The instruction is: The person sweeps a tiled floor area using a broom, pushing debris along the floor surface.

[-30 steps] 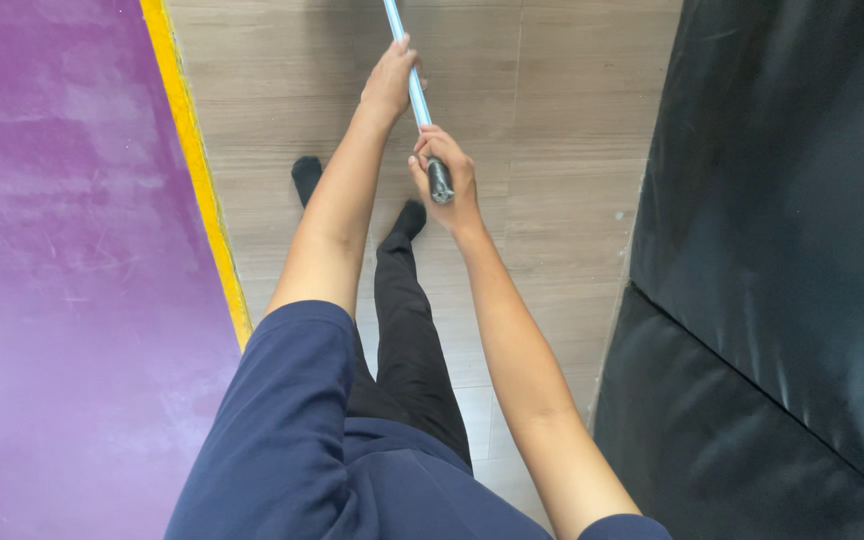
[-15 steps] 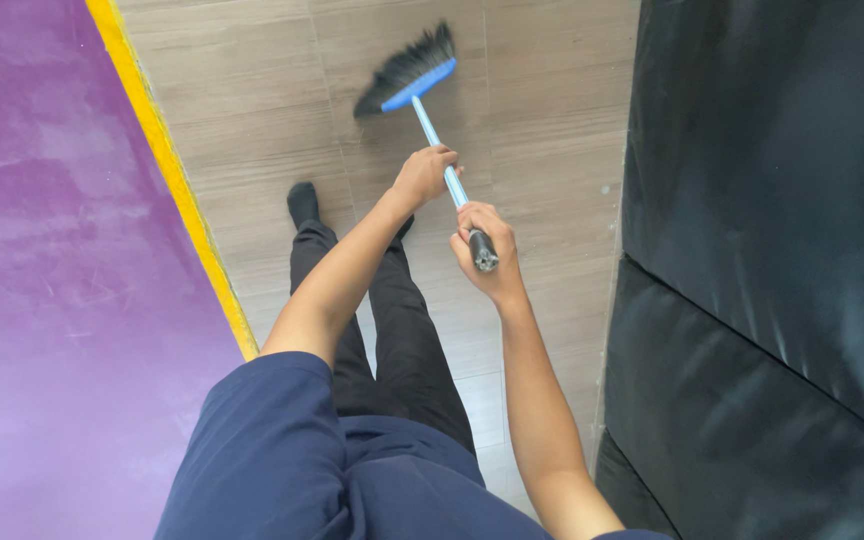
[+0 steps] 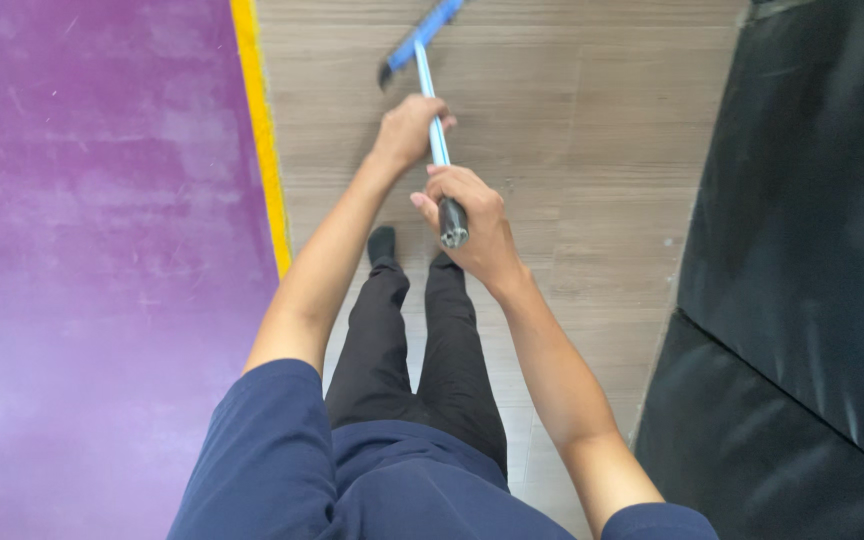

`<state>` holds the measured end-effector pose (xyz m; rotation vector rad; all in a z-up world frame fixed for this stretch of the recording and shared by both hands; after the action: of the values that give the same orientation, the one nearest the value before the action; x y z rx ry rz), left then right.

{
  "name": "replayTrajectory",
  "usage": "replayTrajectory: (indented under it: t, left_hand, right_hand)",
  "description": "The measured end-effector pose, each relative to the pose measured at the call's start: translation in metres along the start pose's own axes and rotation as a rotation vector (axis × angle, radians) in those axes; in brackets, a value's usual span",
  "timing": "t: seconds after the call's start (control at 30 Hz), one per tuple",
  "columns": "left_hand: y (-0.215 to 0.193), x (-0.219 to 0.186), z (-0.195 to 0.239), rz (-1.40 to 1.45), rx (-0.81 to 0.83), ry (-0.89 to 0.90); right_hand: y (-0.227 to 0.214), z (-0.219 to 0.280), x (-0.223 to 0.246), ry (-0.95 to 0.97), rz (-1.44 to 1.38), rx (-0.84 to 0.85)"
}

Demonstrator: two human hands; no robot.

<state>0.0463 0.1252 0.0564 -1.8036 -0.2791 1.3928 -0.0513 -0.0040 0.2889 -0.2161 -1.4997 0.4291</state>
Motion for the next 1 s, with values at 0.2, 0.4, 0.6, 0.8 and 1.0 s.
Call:
replayTrajectory:
  t: [0.2, 0.4, 0.6, 0.8, 1.0]
  left_hand:
    - [-0.091, 0.129, 0.007, -0.212, -0.176, -0.102]
    - [-0.077, 0.252, 0.079, -0.221, 0.083, -0.437]
    - [-0.024, 0.259, 0.159, 0.006, -0.027, -0.334]
    - [0.021, 0.150, 0.167, 0.098, -0.238, -0.055]
    - [0.005, 0.059, 0.147, 0.326, -0.124, -0.059]
  right_hand:
    - [0.111, -0.061, -0.039, -0.019, -0.143, 0.014]
    - [0.219, -0.095, -0.085, 0.089, -0.162, 0.069]
    - [0.218, -0.035, -0.062, -0.003, 0.012, 0.134]
    - [0.145, 0.006, -0.020, 0.114, 0.089, 0.160]
    - [0.092, 0.019, 0.026, 0.226, 0.265, 0.224]
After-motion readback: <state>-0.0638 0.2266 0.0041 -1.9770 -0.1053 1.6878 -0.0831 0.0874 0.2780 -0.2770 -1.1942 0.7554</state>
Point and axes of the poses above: each hand's wrist, its own z-axis away from the middle knuckle, its own y-axis out of the palm, x = y × z, the point moved 2 cm from there along -z, towards the middle knuckle, and after that the axes turned 7 degrees about y, right-handed, at the moved point
